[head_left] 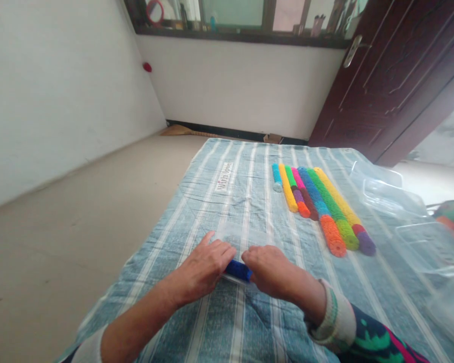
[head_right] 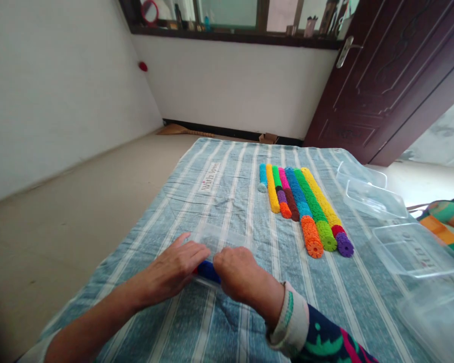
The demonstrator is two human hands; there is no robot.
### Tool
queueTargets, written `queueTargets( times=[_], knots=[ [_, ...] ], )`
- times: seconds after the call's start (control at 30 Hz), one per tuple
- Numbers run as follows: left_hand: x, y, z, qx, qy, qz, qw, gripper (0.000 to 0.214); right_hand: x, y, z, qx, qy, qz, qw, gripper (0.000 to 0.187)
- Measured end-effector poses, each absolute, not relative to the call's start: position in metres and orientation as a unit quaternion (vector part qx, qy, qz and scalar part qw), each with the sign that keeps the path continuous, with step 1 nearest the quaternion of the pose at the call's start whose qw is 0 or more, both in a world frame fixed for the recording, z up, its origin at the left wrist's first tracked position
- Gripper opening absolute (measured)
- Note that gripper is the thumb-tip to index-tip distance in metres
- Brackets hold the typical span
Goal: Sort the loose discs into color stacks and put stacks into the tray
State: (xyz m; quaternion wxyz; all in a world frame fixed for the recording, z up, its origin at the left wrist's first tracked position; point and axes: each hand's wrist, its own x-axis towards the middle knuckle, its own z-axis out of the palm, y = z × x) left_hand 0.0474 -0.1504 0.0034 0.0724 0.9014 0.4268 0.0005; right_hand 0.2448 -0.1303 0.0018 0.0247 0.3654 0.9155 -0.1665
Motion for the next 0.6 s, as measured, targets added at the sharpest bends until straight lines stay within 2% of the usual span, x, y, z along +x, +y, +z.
queueTargets(
  times=[0.1,0.23,0.6],
  knots=[
    [0.048,-0.149,0.003,0.900,0.428,-0.015,0.082,0.024,0.243,-0.128,0.010,0.366,0.912,-0.167,0.078,0.024],
    [0.048,-0.148,-0.001,0.901,0.426,-0.021,0.076,0.024,0.240,-0.127,0.014,0.367,0.909,-0.182,0.081,0.029],
    [0.042,-0.147,-0.014,0.918,0.390,0.043,0.058,0.020,0.241,-0.126,-0.017,0.349,0.896,-0.266,-0.071,0.023]
  ],
)
